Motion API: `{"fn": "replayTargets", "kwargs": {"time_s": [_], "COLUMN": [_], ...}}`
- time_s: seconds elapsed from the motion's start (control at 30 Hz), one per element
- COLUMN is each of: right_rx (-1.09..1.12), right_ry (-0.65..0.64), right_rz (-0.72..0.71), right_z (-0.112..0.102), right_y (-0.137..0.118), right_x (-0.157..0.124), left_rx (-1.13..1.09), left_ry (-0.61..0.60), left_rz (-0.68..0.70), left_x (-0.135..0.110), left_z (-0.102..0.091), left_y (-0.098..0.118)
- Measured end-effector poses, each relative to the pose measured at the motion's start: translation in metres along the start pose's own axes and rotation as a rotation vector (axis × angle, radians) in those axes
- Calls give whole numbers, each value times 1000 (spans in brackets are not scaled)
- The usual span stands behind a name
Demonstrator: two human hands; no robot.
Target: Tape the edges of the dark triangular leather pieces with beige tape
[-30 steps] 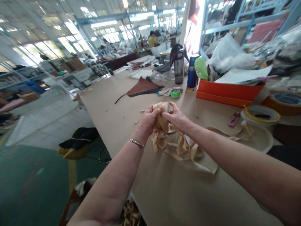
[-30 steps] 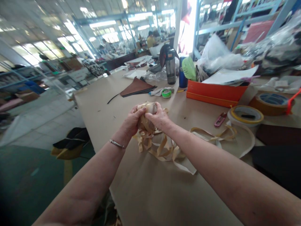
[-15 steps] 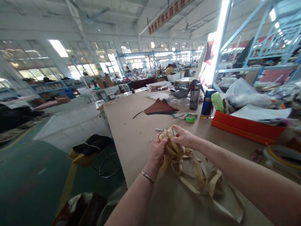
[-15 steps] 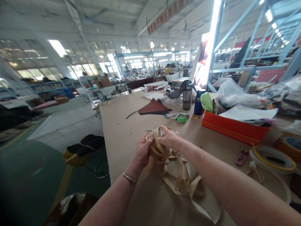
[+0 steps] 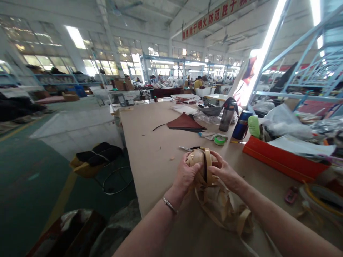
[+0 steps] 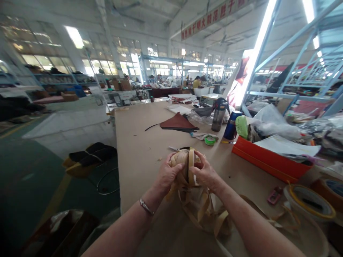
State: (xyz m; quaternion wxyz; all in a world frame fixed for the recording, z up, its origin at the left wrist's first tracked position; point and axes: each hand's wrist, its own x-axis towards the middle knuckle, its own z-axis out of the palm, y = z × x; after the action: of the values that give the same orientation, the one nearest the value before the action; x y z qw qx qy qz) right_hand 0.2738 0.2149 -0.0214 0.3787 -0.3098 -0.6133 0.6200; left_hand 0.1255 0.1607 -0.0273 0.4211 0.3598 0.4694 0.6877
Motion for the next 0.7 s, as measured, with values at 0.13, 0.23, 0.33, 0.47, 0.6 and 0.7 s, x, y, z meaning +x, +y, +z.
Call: {"fn": "replayTargets", "kwargs": {"time_s": [0.13, 0.23, 0.33, 0.47, 0.6, 0.7], "right_rx": [135, 164, 179, 235, 268, 233], "right_ry": [-5, -7, -7, 65, 71, 51], "right_rz": [81, 80, 77, 85, 99, 104], "right_z": [-3, -3, -4, -8, -10, -7], "right_y": [-3, -4, -3, 2, 5, 4], "right_x": [-7, -8, -7, -8, -8, -7], "left_rx": [71, 143, 242, 342, 371, 366], "left_ry": [-60, -65, -15, 73, 74, 21], "left_rz": [16, 50, 93, 104, 105, 90], "left_x": [1, 3, 5, 7, 7, 4], "left_z": [11, 15, 15, 10, 7, 9], "left_y": [1, 3, 5, 8, 10, 11]}}
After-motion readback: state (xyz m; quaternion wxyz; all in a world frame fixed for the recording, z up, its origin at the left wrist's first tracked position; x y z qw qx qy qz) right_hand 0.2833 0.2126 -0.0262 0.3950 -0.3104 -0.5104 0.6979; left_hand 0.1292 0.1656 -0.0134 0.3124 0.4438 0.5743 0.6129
